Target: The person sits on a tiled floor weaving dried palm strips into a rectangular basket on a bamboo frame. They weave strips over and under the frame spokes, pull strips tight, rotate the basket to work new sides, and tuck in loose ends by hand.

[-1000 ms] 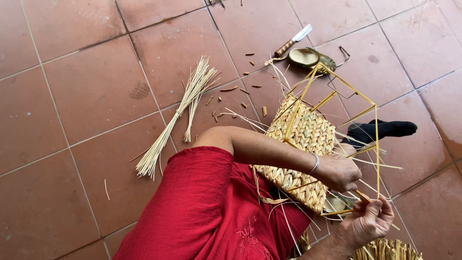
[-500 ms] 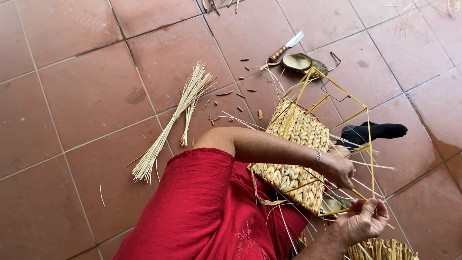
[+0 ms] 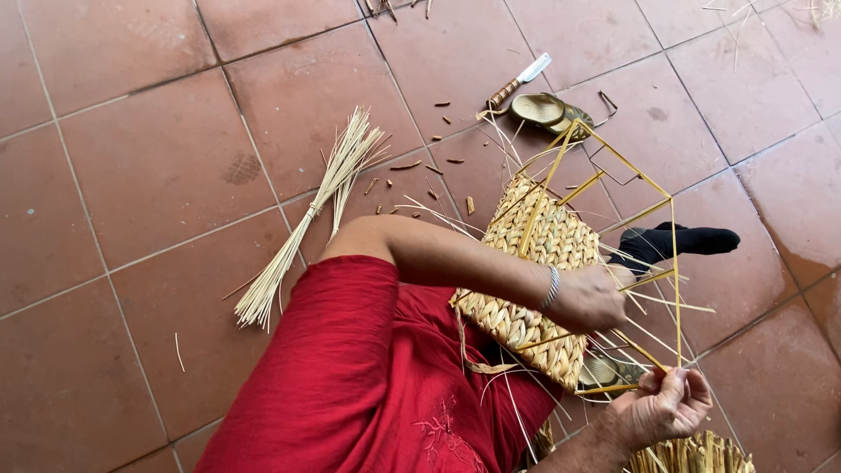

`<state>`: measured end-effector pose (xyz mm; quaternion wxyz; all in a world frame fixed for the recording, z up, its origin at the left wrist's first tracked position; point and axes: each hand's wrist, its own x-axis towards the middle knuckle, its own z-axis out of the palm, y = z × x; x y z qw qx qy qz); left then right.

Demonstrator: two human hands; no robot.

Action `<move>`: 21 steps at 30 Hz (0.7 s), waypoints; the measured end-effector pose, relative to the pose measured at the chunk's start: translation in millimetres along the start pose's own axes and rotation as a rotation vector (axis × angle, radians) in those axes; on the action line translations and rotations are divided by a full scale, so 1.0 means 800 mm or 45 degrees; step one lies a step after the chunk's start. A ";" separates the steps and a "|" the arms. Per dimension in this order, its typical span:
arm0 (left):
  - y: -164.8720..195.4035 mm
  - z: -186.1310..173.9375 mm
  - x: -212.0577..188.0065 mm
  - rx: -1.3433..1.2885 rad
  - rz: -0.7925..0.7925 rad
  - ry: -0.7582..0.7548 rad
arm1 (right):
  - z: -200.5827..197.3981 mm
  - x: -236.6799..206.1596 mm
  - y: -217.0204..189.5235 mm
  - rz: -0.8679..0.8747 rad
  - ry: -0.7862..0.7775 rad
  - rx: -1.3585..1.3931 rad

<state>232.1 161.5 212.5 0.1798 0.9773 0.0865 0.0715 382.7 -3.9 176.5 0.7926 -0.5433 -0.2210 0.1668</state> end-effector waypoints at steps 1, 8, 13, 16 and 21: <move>-0.013 -0.006 -0.011 -0.076 -0.001 0.114 | -0.001 -0.001 0.000 0.001 0.017 -0.020; -0.062 -0.021 -0.054 -0.976 -0.268 -0.301 | -0.002 -0.007 0.003 -0.047 0.025 -0.148; -0.067 -0.010 -0.040 -1.352 -0.237 -0.440 | -0.009 -0.005 0.001 0.012 0.025 -0.075; -0.057 0.000 -0.037 -1.180 -0.183 -0.069 | -0.006 -0.008 -0.012 -0.096 0.050 -0.241; -0.016 0.009 -0.053 -0.321 0.047 0.297 | 0.018 -0.029 -0.058 -1.013 0.015 -1.424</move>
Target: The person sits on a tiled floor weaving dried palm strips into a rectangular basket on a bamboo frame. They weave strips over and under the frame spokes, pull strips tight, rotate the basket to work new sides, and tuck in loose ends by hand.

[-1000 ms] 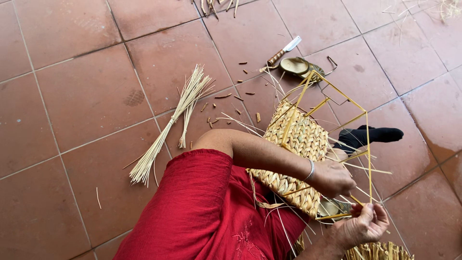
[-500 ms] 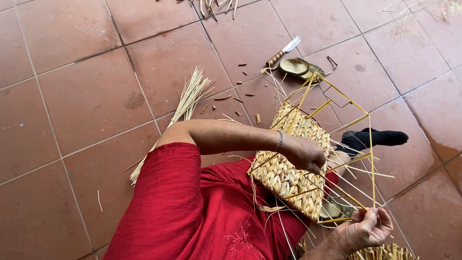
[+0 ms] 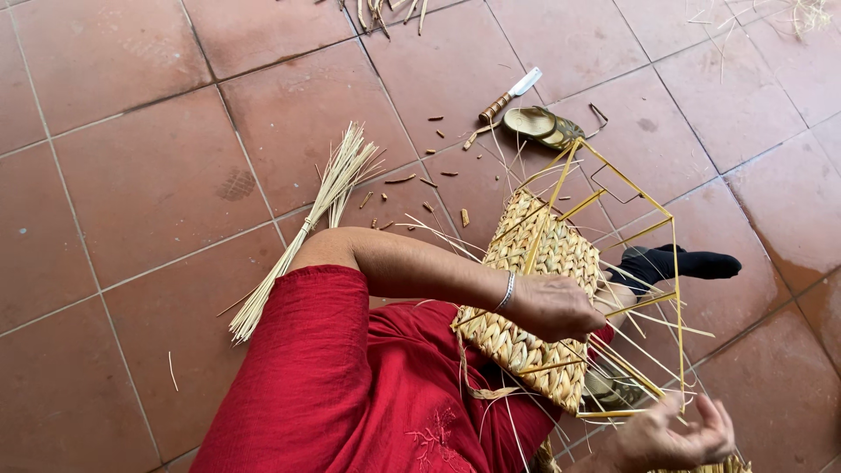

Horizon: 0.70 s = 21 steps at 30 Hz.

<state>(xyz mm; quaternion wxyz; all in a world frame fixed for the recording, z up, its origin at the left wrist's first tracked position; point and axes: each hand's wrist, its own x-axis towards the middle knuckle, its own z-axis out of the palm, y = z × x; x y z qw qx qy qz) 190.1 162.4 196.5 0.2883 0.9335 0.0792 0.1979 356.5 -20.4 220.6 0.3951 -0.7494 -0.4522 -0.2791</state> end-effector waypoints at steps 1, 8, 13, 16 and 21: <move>0.008 0.001 -0.006 0.078 0.058 -0.022 | 0.001 0.000 -0.013 -0.058 -0.076 0.088; 0.028 -0.020 -0.037 -0.266 0.045 0.309 | 0.026 -0.016 -0.066 -0.287 -0.606 0.255; 0.017 -0.047 -0.040 0.014 0.020 0.084 | 0.015 -0.018 -0.069 -0.222 -0.630 0.299; 0.005 -0.069 -0.040 0.082 -0.146 -0.459 | 0.005 -0.010 -0.076 -0.227 -0.617 0.433; 0.001 -0.083 -0.050 -0.426 -0.238 -0.439 | 0.004 0.005 -0.089 -0.182 -0.742 0.325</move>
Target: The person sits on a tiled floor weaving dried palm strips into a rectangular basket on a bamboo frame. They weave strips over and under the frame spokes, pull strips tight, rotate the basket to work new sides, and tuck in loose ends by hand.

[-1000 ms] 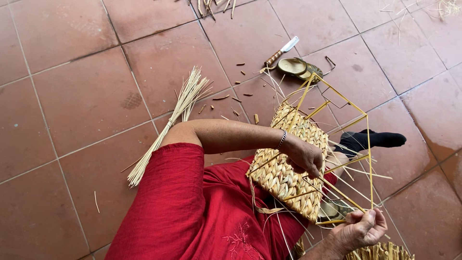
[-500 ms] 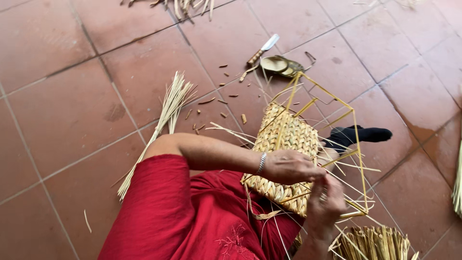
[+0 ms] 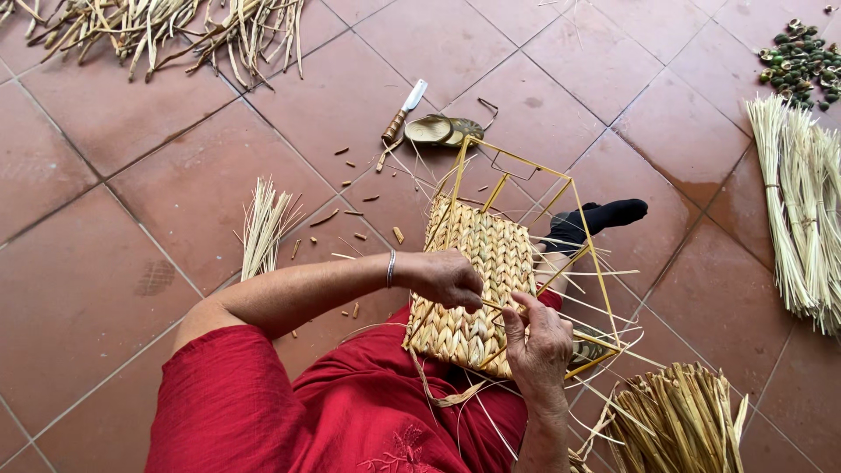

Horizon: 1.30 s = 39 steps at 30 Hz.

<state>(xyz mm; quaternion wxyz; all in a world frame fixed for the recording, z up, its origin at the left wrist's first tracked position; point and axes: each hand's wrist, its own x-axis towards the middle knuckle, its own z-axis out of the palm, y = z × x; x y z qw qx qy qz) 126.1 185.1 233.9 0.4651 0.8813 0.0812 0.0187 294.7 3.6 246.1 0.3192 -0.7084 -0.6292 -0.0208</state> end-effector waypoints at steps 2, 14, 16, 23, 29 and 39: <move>0.004 0.016 -0.008 0.293 0.134 0.206 | 0.000 0.003 -0.002 0.013 -0.010 -0.007; 0.007 0.037 -0.022 0.824 0.376 0.599 | -0.014 0.014 -0.017 0.124 -0.029 0.165; 0.007 0.028 -0.017 0.797 0.213 0.516 | -0.015 0.015 -0.018 0.181 -0.014 0.221; 0.001 -0.011 -0.020 0.026 -0.131 0.099 | -0.010 0.017 -0.016 0.213 0.025 0.265; 0.013 0.017 -0.025 0.684 0.297 0.543 | -0.011 0.015 -0.017 0.151 0.061 0.234; 0.028 0.053 -0.050 0.580 0.302 0.601 | -0.005 -0.025 -0.003 0.009 0.218 0.121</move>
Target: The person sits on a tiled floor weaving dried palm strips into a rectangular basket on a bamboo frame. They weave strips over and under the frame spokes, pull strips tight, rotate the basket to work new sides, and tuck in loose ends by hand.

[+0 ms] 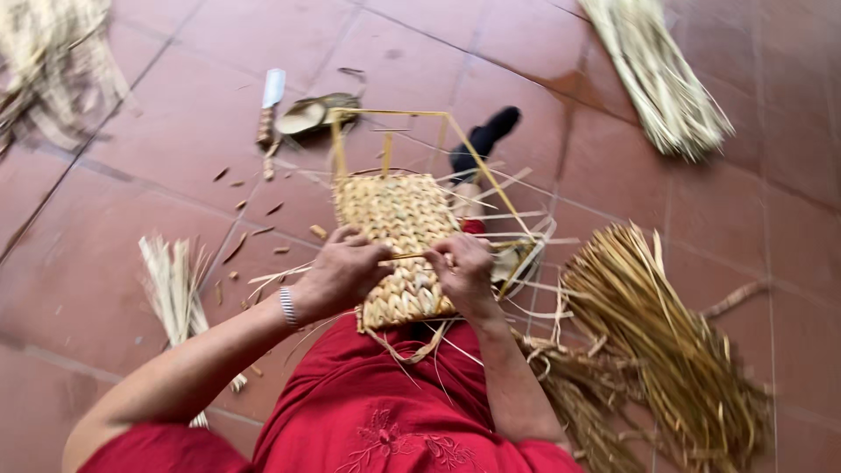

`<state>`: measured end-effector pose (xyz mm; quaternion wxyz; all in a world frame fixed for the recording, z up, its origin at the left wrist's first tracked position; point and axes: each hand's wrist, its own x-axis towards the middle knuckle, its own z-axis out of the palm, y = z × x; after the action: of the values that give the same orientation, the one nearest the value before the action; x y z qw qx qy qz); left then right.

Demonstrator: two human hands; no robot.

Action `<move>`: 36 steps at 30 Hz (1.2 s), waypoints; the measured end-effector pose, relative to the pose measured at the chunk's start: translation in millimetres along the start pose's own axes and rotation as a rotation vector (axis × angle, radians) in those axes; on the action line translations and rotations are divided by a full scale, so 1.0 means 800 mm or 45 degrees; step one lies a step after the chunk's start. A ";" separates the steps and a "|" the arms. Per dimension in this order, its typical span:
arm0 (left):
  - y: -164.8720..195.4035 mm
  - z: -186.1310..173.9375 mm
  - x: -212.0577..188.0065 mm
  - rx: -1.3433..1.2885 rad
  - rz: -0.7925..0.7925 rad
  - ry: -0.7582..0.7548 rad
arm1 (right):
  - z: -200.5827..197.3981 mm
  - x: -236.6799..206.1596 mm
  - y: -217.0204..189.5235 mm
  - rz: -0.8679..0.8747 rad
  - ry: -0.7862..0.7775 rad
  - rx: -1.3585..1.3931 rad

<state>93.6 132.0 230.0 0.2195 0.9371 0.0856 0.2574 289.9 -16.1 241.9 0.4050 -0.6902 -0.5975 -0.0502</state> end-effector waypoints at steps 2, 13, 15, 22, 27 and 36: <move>-0.004 -0.010 0.005 -0.154 -0.022 -0.026 | 0.004 -0.006 0.000 -0.102 0.081 -0.020; 0.026 -0.027 0.041 -0.434 -0.279 -0.351 | -0.008 -0.022 -0.011 -0.106 0.121 -0.024; 0.036 -0.011 0.047 -0.370 -0.220 -0.291 | -0.010 -0.024 -0.008 -0.094 0.094 -0.069; 0.048 0.032 0.034 -0.015 -0.258 -0.179 | -0.027 -0.029 0.018 -0.267 0.052 0.076; 0.047 0.030 0.026 0.035 -0.192 -0.010 | -0.068 -0.032 0.034 -0.138 0.459 -0.458; 0.052 0.033 0.021 0.162 -0.192 -0.008 | -0.059 -0.094 0.118 0.700 0.488 0.422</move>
<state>123.7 89.7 235.6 0.1787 0.9408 0.1716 0.2313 369.8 -100.2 184.8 0.6143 -0.7279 -0.3033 0.0295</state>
